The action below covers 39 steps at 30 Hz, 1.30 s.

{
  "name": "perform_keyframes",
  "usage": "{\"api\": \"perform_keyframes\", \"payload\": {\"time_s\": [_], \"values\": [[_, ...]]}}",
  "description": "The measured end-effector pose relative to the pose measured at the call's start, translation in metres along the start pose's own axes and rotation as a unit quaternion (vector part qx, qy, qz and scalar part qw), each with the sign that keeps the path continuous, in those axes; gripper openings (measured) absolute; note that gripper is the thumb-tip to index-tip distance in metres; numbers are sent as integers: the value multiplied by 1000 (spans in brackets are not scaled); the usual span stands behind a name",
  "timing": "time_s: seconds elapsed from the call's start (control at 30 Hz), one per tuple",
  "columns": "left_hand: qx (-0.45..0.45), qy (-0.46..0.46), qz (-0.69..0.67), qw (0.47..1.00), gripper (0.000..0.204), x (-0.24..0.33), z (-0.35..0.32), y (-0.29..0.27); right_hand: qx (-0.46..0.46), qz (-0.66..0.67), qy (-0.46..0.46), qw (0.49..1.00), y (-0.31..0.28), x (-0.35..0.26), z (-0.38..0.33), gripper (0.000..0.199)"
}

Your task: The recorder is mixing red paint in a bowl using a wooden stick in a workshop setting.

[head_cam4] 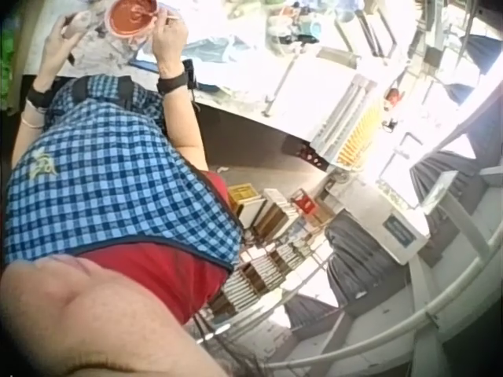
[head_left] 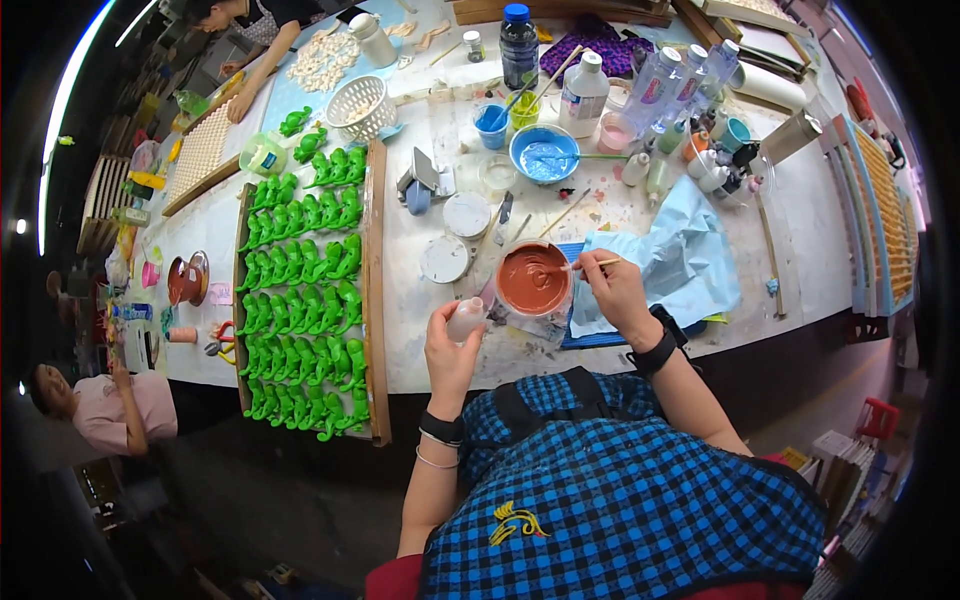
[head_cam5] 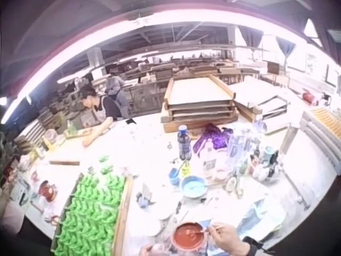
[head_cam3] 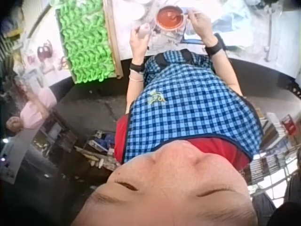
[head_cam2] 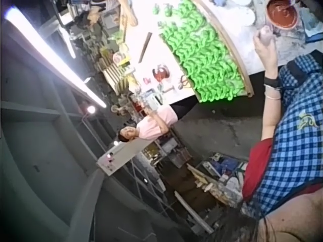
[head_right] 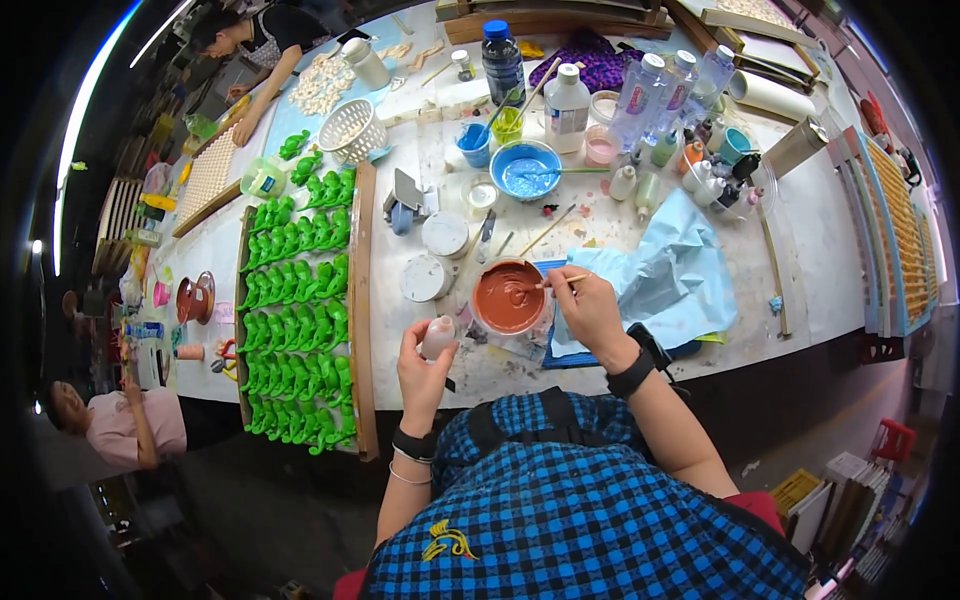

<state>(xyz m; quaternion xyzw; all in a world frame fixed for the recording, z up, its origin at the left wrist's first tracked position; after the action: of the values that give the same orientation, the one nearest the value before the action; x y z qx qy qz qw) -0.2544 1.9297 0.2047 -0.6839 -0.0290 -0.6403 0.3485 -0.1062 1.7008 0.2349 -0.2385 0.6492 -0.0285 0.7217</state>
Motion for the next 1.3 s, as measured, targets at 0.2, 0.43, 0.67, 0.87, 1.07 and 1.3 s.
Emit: {"api": "perform_keyframes", "payload": {"time_s": [0.2, 0.43, 0.67, 0.87, 1.07, 1.3], "values": [[-5, 21, 40, 999, 39, 8, 0, 2, -26, 42, 38, 998, 2, 12, -3, 26], [-10, 31, 41, 999, 39, 15, 1, 7, -20, 29, 48, 998, -3, 17, 1, 26], [-13, 30, 34, 999, 40, 16, 3, 7, -21, 57, 84, 995, 1, 30, 1, 27], [1, 26, 27, 999, 40, 13, 2, 5, -22, 95, 177, 979, 16, 58, -4, 27], [7, 6, 18, 1000, 39, 9, -3, 0, -95, 87, 246, 961, 39, 69, -15, 33], [11, 13, 19, 1000, 39, 3, -6, 1, -31, 179, 260, 948, 44, 83, -20, 32]]}}
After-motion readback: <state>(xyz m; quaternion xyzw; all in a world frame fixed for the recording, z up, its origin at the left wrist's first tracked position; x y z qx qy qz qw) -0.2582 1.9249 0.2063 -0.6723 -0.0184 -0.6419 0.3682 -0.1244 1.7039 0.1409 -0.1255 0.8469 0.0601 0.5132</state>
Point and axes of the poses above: each hand's wrist, its own z-axis towards the middle knuckle, its own y-axis out of the palm, x = y × z, the point moved 9 cm from there along z, towards the middle knuckle, and after that the axes turned 3 degrees about y, right-handed, at the moved point
